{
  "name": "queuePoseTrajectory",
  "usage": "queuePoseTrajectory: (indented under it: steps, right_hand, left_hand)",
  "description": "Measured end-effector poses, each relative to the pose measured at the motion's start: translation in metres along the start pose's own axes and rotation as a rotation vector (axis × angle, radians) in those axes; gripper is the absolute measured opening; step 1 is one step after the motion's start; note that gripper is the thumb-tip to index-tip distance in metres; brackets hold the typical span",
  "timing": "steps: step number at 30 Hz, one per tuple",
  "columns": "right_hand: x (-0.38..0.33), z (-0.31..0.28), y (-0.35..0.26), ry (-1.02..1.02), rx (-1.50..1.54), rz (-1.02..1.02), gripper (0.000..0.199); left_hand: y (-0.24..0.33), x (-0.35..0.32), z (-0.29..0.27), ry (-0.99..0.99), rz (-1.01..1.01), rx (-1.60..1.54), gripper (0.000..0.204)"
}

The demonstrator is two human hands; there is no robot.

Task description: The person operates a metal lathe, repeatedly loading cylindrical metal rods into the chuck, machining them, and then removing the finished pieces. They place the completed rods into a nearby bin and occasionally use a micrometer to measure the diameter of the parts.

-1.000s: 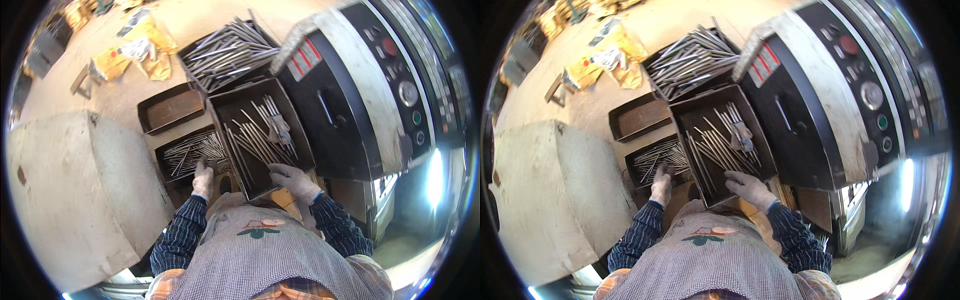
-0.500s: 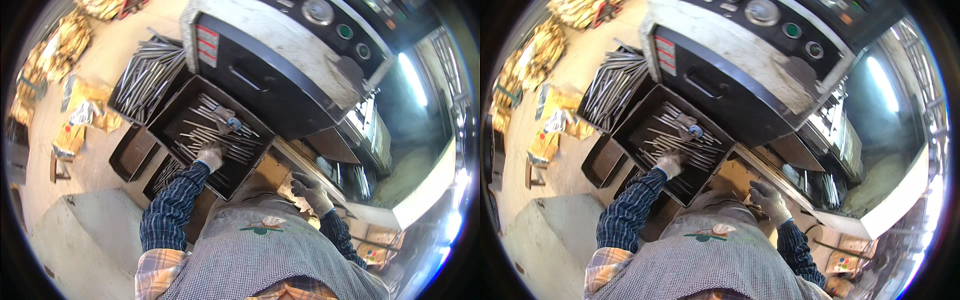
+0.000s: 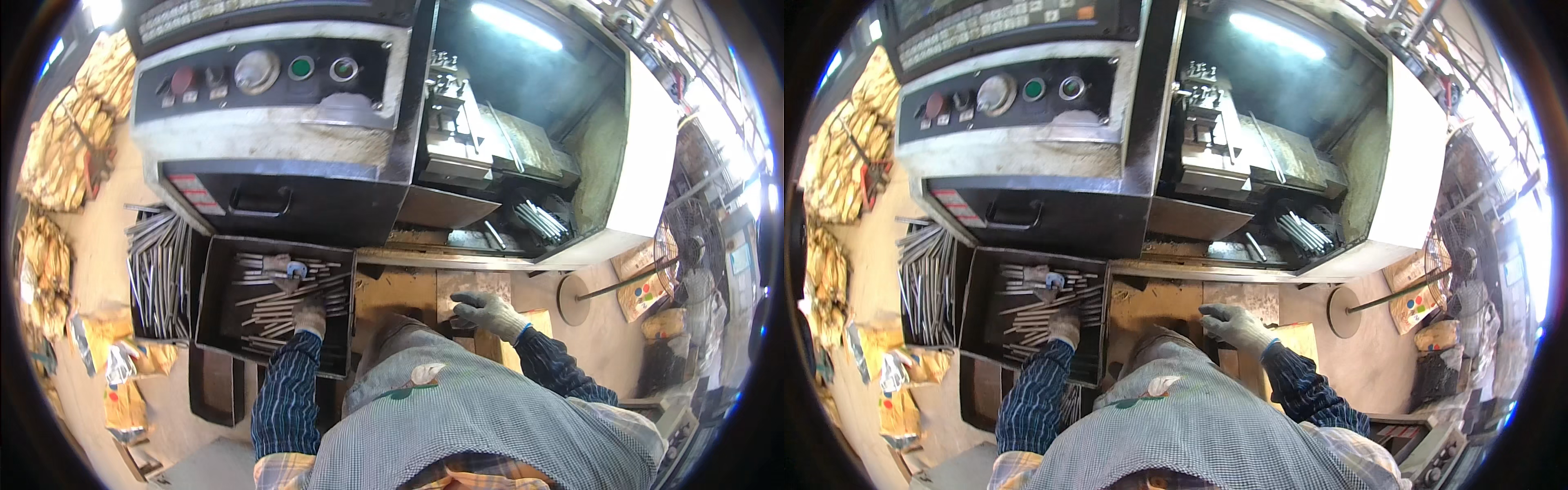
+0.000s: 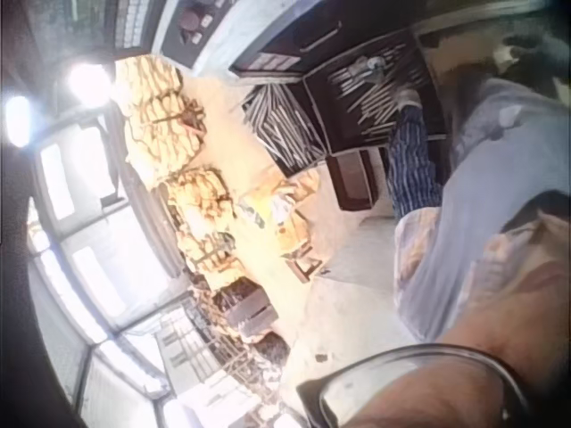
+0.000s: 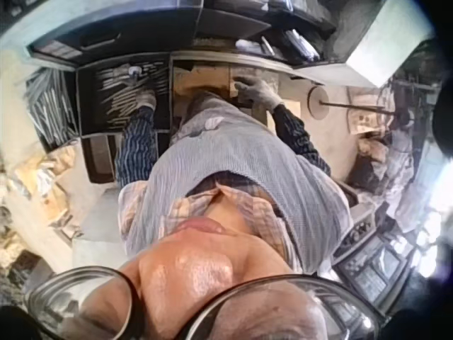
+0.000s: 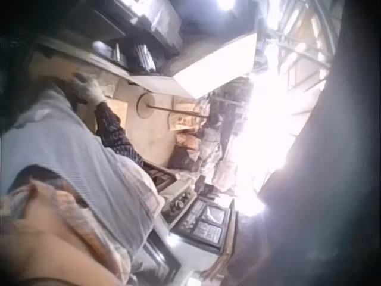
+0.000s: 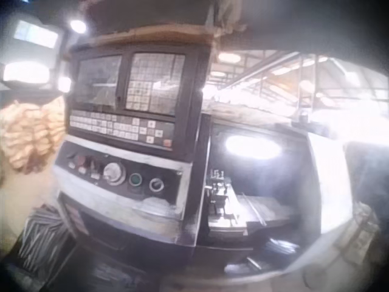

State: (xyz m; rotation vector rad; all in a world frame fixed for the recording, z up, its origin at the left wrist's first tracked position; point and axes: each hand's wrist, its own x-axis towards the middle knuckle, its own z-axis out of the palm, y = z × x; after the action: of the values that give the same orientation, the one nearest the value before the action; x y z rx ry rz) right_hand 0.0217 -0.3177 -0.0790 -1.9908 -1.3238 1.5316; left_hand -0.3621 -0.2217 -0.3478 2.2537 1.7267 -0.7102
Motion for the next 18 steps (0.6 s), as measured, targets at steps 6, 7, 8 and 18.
queuePoseTrajectory:
  steps: [6, 7, 8, 18]
  right_hand:
    - [0.012, -0.021, -0.016, -0.045, -0.161, -0.003, 0.049]
    - [0.016, -0.026, -0.018, -0.048, -0.189, -0.018, 0.049]
    - [0.021, -0.031, -0.017, -0.048, -0.208, -0.039, 0.049]
    - [0.058, -0.115, -0.060, -0.199, -0.174, -0.248, 0.053]
  left_hand:
    - [0.002, -0.014, 0.001, 0.054, 0.057, 0.056, 0.017]
    - [-0.001, -0.004, 0.025, 0.146, 0.063, 0.101, 0.016]
    - [0.001, -0.015, 0.019, 0.247, -0.012, -0.035, 0.015]
    - [0.016, -0.013, -0.002, 0.149, -0.238, 0.001, 0.017]
